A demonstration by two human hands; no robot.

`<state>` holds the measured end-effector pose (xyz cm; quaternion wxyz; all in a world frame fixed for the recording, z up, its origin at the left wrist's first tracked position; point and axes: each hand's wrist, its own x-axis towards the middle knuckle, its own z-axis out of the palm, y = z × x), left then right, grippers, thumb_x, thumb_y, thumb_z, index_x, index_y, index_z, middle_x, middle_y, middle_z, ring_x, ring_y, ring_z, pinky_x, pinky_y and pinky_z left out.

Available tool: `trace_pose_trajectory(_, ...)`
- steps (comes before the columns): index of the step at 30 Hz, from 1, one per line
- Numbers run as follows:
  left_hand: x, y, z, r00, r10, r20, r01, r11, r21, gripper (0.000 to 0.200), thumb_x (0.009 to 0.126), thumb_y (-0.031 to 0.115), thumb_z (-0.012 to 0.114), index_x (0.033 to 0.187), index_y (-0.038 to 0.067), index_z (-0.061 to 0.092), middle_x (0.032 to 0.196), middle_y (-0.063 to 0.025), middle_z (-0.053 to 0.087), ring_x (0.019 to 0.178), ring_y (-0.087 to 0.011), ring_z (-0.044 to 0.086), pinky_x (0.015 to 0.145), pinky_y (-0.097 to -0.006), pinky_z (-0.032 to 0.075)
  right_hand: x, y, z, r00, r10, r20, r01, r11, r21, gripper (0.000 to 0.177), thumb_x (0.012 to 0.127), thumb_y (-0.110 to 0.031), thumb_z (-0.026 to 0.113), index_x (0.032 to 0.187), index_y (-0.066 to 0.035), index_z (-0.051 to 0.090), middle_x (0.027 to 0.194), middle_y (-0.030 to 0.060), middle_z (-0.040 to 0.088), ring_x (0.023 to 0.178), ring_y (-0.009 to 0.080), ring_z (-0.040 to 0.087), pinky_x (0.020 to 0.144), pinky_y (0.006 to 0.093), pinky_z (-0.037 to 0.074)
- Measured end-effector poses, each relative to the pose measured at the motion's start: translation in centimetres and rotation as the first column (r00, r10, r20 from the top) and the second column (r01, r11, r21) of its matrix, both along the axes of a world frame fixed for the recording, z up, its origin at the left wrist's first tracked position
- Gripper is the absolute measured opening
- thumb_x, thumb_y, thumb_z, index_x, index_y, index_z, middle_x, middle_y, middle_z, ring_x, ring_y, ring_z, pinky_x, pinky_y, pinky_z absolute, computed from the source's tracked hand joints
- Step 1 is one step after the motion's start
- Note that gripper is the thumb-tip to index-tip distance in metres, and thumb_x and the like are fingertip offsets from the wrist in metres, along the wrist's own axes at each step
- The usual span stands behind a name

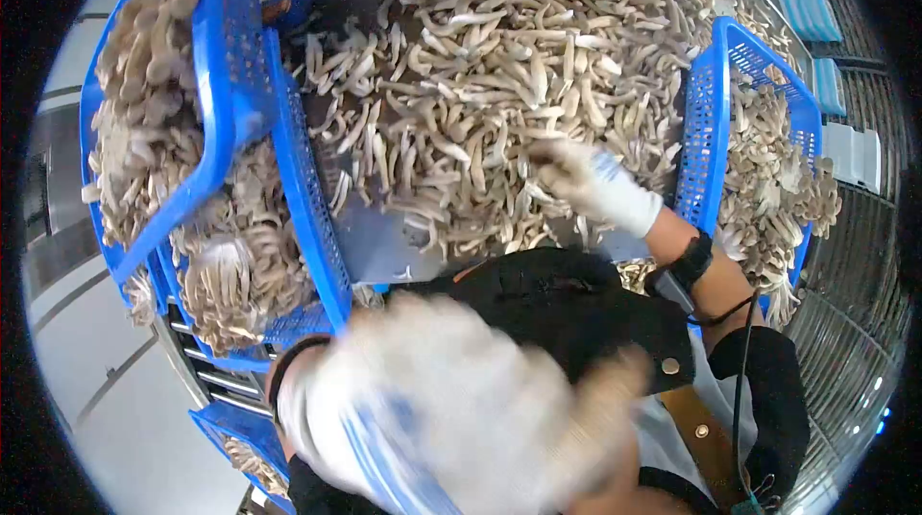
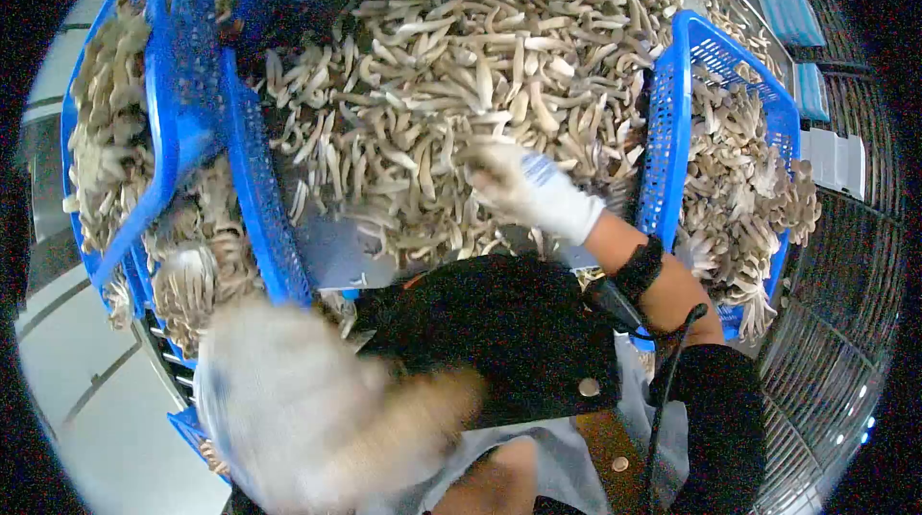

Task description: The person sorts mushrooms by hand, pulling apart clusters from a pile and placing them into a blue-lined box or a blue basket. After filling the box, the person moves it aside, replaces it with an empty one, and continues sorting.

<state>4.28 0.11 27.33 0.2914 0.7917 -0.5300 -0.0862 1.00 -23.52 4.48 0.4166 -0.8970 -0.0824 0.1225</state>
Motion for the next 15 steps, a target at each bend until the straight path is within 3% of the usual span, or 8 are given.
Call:
trace_pose_trajectory(3, -4.7, -1.3, -0.3, 0.994, 0.109, -0.002, -0.103, 0.933, -0.344, 0.021, 0.055, 0.028, 0.071, 0.071, 0.015, 0.068, 0.054, 0.0005, 0.046, 0.048, -0.0146, 0.043, 0.040, -0.0312, 0.031, -2.3, 4.7, -2.1, 0.953, 0.296, -0.067, -0.293, 0.954, 0.058, 0.034, 0.090, -0.019, 0.055, 0.120, -0.002, 0.057, 0.105, 0.0196, 0.062, 0.101, 0.0368, 0.059, 0.089, 0.0423, 0.046)
trace_pose_trajectory(5, -7.1, -1.4, -1.4, 0.985, 0.146, -0.090, -0.171, 0.840, -0.516, 0.023, 0.056, 0.027, 0.071, 0.071, 0.009, 0.067, 0.054, -0.0005, 0.043, 0.047, -0.0126, 0.041, 0.038, -0.0278, 0.029, -3.2, 6.7, -2.1, 0.937, 0.348, -0.038, -0.342, 0.933, 0.113, 0.034, 0.091, -0.019, 0.054, 0.120, -0.002, 0.056, 0.105, 0.0201, 0.061, 0.100, 0.0372, 0.058, 0.088, 0.0423, 0.046)
trace_pose_trajectory(7, -7.8, 0.9, -2.3, 0.995, 0.062, -0.084, -0.095, 0.874, -0.477, 0.026, 0.056, 0.029, 0.070, 0.068, 0.007, 0.064, 0.054, 0.0000, 0.042, 0.048, -0.0140, 0.041, 0.039, -0.0290, 0.030, -3.7, 7.7, -1.4, 0.850, 0.408, -0.334, -0.415, 0.908, 0.055, 0.035, 0.094, -0.022, 0.051, 0.123, -0.001, 0.054, 0.108, 0.0201, 0.061, 0.106, 0.0355, 0.058, 0.093, 0.0404, 0.045)
trace_pose_trajectory(8, -8.4, 1.8, -3.0, 0.995, 0.059, -0.080, -0.090, 0.877, -0.473, 0.027, 0.056, 0.030, 0.069, 0.067, 0.006, 0.063, 0.054, 0.0002, 0.042, 0.048, -0.0149, 0.041, 0.040, -0.0300, 0.030, -4.8, 8.3, -2.6, 0.819, 0.440, -0.369, -0.402, 0.898, 0.179, 0.036, 0.096, -0.023, 0.049, 0.124, -0.001, 0.053, 0.112, 0.0202, 0.061, 0.108, 0.0349, 0.057, 0.095, 0.0399, 0.044)
trace_pose_trajectory(10, -9.5, 2.5, -4.3, 0.988, 0.130, -0.079, -0.152, 0.844, -0.515, 0.028, 0.056, 0.031, 0.069, 0.065, 0.005, 0.062, 0.054, 0.0002, 0.041, 0.049, -0.0161, 0.042, 0.040, -0.0314, 0.031, -7.4, 9.0, -6.2, 0.739, 0.518, -0.430, -0.353, 0.842, 0.407, 0.038, 0.098, -0.025, 0.047, 0.128, -0.001, 0.051, 0.119, 0.0205, 0.059, 0.114, 0.0337, 0.056, 0.099, 0.0390, 0.043)
trace_pose_trajectory(13, -9.7, 3.9, -4.8, 0.993, 0.080, -0.086, -0.112, 0.870, -0.480, 0.032, 0.054, 0.030, 0.070, 0.071, 0.003, 0.063, 0.059, -0.0045, 0.046, 0.053, -0.0182, 0.049, 0.043, -0.0317, 0.036, -8.3, 10.9, -8.3, 0.760, 0.591, -0.270, -0.482, 0.792, 0.376, 0.040, 0.100, -0.026, 0.043, 0.132, -0.002, 0.048, 0.129, 0.0207, 0.054, 0.121, 0.0329, 0.051, 0.104, 0.0395, 0.040)
trace_pose_trajectory(14, -9.4, 4.7, -4.9, 0.997, -0.007, -0.081, -0.028, 0.905, -0.424, 0.034, 0.053, 0.030, 0.070, 0.073, 0.003, 0.064, 0.062, -0.0059, 0.048, 0.055, -0.0189, 0.051, 0.044, -0.0315, 0.038, -7.5, 11.3, -8.8, 0.690, 0.619, -0.375, -0.501, 0.783, 0.369, 0.041, 0.099, -0.025, 0.044, 0.134, -0.003, 0.046, 0.131, 0.0224, 0.051, 0.123, 0.0346, 0.049, 0.103, 0.0408, 0.040)
trace_pose_trajectory(15, -9.1, 5.3, -4.3, 0.984, -0.069, -0.161, 0.005, 0.930, -0.367, 0.036, 0.054, 0.030, 0.070, 0.077, 0.002, 0.064, 0.066, -0.0080, 0.051, 0.059, -0.0203, 0.053, 0.047, -0.0325, 0.040, -7.3, 11.7, -11.5, 0.683, 0.630, -0.369, -0.531, 0.776, 0.341, 0.041, 0.099, -0.023, 0.044, 0.135, -0.004, 0.046, 0.131, 0.0222, 0.052, 0.124, 0.0347, 0.049, 0.103, 0.0406, 0.040)
